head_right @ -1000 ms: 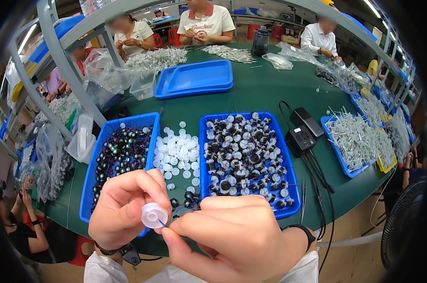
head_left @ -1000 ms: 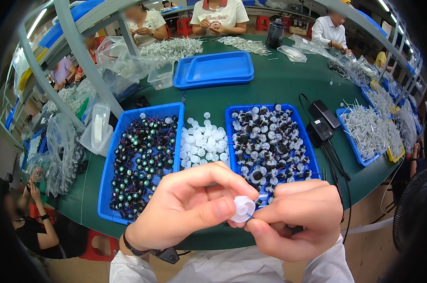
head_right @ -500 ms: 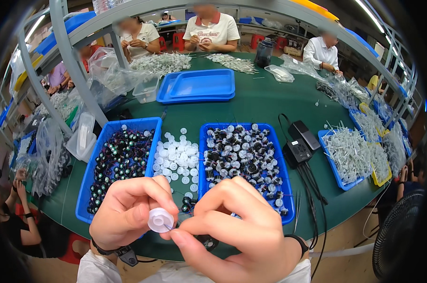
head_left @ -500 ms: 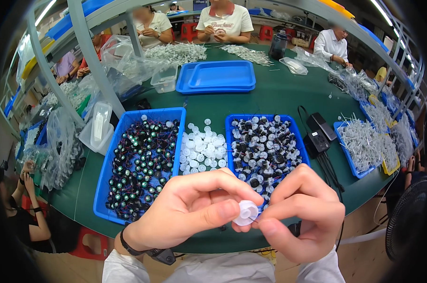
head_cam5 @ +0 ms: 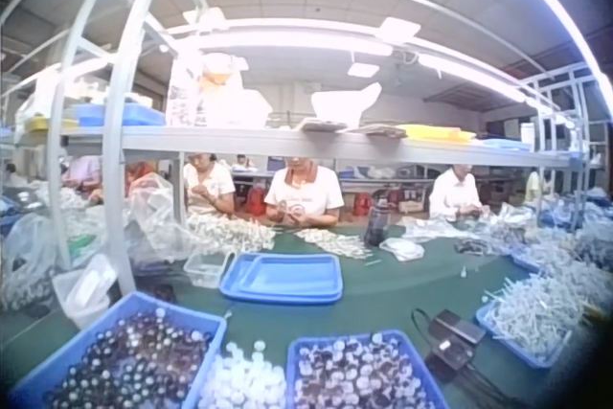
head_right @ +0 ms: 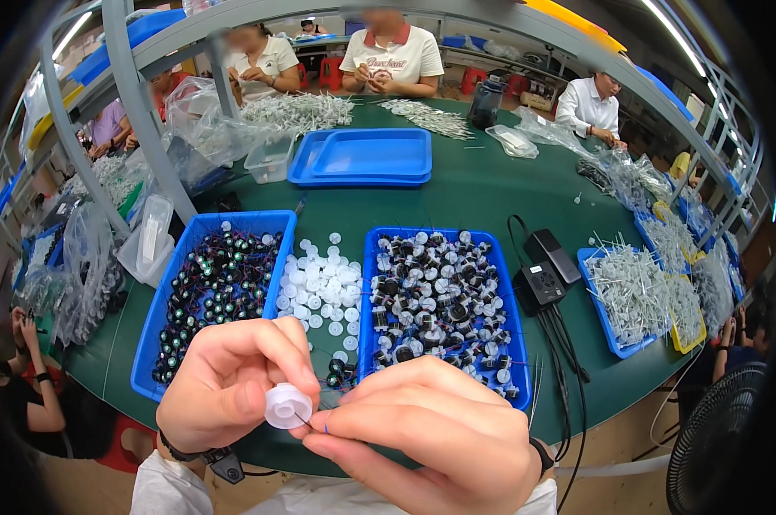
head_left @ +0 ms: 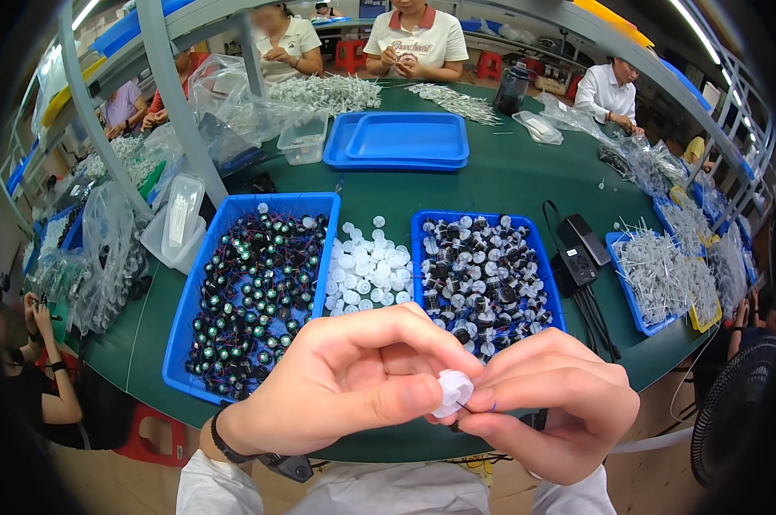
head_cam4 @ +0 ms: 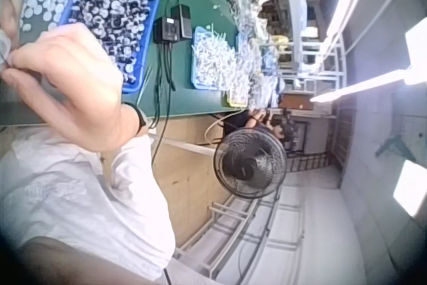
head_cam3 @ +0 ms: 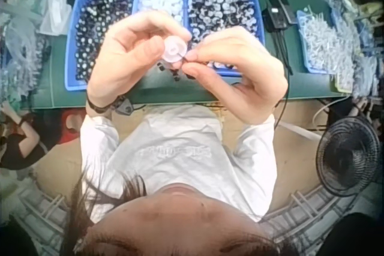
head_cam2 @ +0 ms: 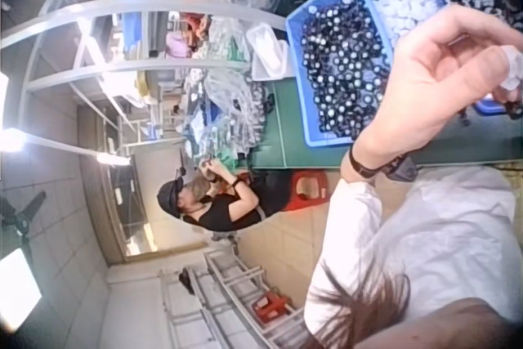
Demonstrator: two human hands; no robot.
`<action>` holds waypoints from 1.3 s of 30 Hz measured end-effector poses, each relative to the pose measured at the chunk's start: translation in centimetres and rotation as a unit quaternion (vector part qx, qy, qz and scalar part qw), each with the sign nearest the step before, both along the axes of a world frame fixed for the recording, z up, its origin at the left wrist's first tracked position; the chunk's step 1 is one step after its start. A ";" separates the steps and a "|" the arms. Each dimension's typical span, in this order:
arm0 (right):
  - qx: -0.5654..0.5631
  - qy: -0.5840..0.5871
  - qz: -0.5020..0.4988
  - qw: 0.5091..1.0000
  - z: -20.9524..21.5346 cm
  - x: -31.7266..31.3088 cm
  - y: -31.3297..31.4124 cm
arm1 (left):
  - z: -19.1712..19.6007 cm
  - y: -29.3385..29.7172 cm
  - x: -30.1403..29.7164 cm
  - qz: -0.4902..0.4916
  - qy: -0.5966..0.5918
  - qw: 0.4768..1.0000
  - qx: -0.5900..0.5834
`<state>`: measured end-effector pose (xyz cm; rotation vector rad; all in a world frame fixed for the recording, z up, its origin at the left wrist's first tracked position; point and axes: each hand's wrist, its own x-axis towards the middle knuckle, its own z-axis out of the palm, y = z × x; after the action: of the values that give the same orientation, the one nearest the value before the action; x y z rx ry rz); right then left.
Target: Assembling small electronic components by inserting wires into plastic caps and connecting them to larger parts on a workbench.
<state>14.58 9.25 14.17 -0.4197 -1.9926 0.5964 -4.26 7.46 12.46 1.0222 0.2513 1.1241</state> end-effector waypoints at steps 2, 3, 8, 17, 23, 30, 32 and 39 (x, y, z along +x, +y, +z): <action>0.018 -0.007 -0.006 1.000 0.2 0.1 0.1 | 0.0 0.0 0.0 0.001 0.011 1.000 0.010; 0.016 -0.004 -0.013 1.000 0.2 0.0 0.1 | 0.1 0.1 -0.1 0.002 0.018 1.000 0.016; -0.015 0.004 -0.054 0.998 0.2 -0.2 -0.4 | 1.0 -0.4 0.6 0.068 0.070 0.995 -0.015; -0.025 0.004 -0.074 0.997 0.5 -0.4 -0.6 | 1.1 -0.5 0.7 0.095 0.071 0.993 -0.013; -0.100 0.018 -0.053 0.993 0.3 -0.5 -0.6 | 0.9 -0.5 0.4 0.066 0.060 0.996 -0.023; -0.061 0.016 0.028 0.998 2.4 0.2 -1.9 | 0.8 -1.0 0.3 0.039 0.068 0.987 0.140; -0.041 0.012 0.082 0.996 2.4 0.5 -1.8 | 1.6 -1.4 0.3 0.035 0.096 0.969 0.223; 0.026 0.044 0.273 0.961 1.4 -0.1 -2.0 | 1.6 -3.0 1.4 -0.082 0.047 0.930 0.354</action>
<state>14.45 7.27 15.60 0.2028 -2.0334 0.8811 -2.88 4.42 14.08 1.7047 -0.1871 1.0282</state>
